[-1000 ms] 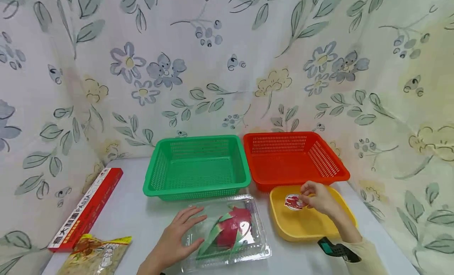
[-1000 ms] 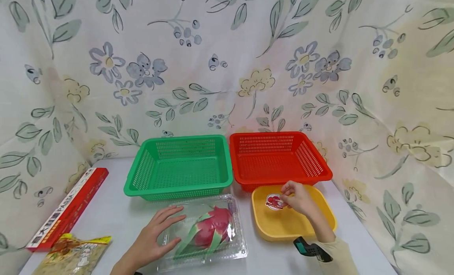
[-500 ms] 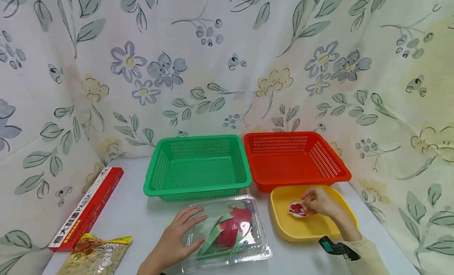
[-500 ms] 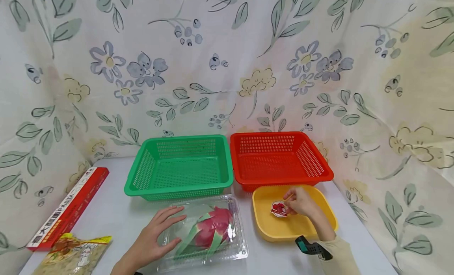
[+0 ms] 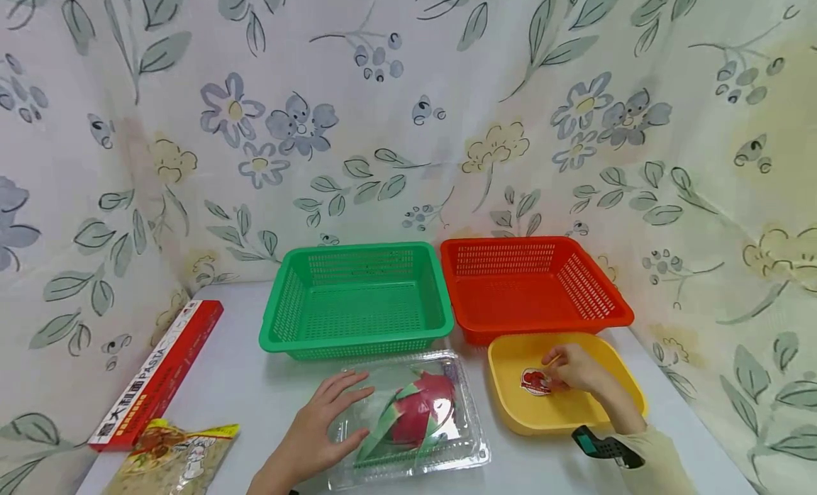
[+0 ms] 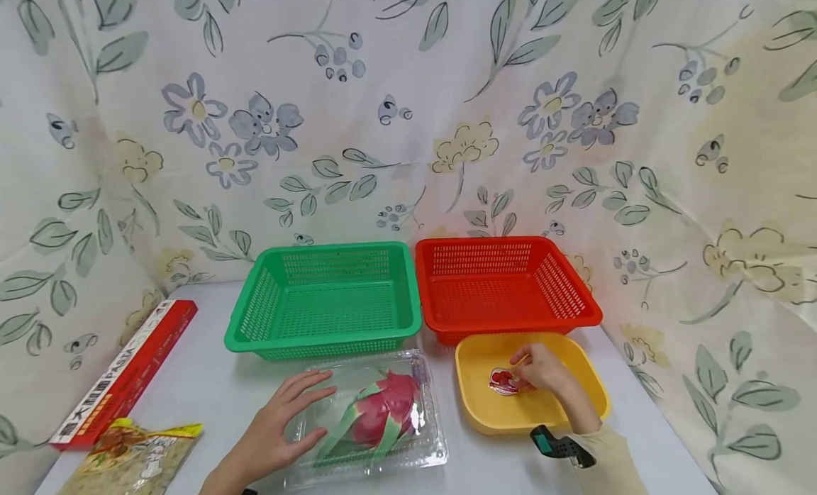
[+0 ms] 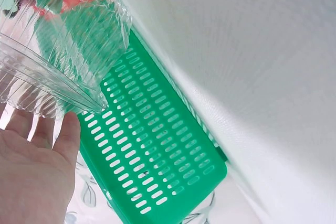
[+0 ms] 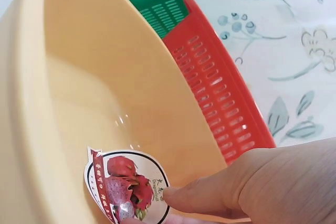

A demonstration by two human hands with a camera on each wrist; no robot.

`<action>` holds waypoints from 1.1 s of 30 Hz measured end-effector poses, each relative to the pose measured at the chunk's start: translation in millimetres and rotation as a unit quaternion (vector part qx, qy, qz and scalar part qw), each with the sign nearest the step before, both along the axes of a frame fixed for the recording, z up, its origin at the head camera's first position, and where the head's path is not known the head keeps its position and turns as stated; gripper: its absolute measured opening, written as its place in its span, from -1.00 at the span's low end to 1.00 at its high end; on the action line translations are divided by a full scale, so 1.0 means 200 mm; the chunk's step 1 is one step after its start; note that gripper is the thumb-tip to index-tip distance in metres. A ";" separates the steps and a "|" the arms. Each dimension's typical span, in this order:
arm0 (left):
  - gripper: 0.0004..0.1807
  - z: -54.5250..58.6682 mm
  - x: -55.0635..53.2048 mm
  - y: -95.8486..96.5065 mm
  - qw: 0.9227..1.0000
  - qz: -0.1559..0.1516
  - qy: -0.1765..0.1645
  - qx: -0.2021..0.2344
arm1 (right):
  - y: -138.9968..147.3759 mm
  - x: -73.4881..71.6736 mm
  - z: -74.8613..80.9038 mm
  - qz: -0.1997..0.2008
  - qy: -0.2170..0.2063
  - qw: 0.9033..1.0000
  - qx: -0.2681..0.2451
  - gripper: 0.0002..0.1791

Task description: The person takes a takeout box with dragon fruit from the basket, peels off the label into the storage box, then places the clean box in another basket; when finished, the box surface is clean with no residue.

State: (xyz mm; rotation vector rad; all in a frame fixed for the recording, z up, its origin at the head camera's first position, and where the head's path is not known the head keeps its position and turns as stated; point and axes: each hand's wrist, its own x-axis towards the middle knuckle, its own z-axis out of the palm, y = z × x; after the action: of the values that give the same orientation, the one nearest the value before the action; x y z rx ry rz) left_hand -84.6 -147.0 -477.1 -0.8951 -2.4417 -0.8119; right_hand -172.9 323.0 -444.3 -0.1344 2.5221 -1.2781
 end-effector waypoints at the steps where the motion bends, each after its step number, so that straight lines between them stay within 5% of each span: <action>1: -0.28 0.00 0.00 0.00 1.000 0.000 0.000 0.000 | 0.00 0.00 0.00 0.001 0.001 1.000 -0.001 -0.81; 14: -0.28 0.00 -0.02 0.01 1.000 -0.007 0.008 0.005 | 0.02 0.01 0.00 -0.004 0.013 1.000 -0.005 -0.79; 33: -0.36 -0.02 -0.01 -0.01 1.000 0.000 -0.016 -0.016 | -0.09 0.08 0.11 -0.021 0.137 0.988 0.069 -0.72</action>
State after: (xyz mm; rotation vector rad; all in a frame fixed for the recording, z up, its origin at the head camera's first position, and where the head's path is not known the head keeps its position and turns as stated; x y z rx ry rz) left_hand -87.4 -148.4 -480.2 -0.8998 -2.4891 -0.7964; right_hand -156.4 304.2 -423.1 -0.2417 2.8514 -1.1631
